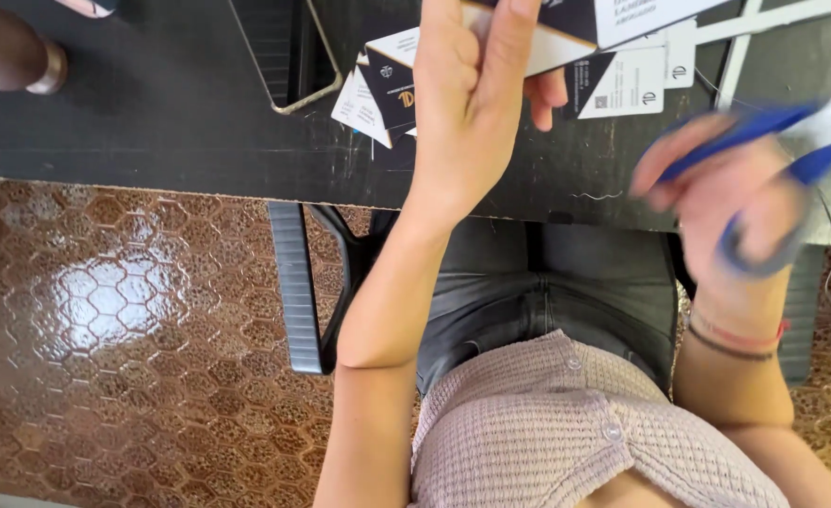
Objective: Cutting business cards from a printed sheet using scissors
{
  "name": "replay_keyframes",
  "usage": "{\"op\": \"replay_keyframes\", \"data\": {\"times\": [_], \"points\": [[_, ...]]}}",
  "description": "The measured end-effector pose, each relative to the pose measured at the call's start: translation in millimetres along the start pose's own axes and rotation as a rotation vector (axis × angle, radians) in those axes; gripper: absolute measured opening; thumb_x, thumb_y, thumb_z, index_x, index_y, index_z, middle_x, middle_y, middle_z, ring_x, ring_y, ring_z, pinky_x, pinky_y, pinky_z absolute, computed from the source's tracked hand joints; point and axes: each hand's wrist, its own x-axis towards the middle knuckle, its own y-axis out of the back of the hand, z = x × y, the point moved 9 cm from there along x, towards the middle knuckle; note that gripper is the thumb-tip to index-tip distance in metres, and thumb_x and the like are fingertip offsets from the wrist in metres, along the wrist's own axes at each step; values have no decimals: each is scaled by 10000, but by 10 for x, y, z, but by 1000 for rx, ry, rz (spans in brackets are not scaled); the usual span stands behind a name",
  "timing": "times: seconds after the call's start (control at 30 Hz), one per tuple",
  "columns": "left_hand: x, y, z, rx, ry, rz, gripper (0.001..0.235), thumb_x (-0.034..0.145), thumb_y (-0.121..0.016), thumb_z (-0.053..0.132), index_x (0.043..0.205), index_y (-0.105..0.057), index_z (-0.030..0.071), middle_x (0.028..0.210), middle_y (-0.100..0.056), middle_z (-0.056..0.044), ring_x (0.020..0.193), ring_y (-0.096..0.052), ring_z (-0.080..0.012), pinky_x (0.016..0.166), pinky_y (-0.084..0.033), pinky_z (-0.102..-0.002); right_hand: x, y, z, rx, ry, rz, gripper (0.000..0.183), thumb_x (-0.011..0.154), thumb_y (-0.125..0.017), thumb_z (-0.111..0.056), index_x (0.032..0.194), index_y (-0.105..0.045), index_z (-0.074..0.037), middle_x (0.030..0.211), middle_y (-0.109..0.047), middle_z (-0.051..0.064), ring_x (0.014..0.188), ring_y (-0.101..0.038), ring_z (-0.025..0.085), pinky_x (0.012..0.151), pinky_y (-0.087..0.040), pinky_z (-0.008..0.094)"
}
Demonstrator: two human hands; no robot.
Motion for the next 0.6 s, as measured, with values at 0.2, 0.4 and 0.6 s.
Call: {"op": "replay_keyframes", "data": {"times": [0.2, 0.4, 0.6], "points": [[102, -104, 412, 211, -230, -78, 299, 1071, -380, 279, 822, -290, 141, 771, -192, 46, 709, -160, -112, 650, -170, -332, -395, -703, 37, -126, -410, -340, 514, 968, -607, -404, 585, -439, -105, 704, -627, 70, 623, -540, 148, 639, -409, 267], [-2, -289, 479, 211, -119, -90, 260, 1062, -361, 325, 860, -303, 172, 788, -220, 58, 743, -206, -86, 644, -243, -318, -122, -793, -152, -222, -387, -339, 437, 986, -610, -378, 677, -585, -70, 632, -611, 36, 604, -572, 138, 660, -435, 257], [-113, -314, 363, 212, -10, -76, 174, 1076, -394, 297, 938, -357, 198, 774, -224, 59, 685, -211, -73, 596, -214, -298, 1, -879, -316, -242, -308, -326, 516, 996, -581, -327, 574, -455, -60, 592, -543, 61, 593, -508, 162, 620, -371, 270]]}}
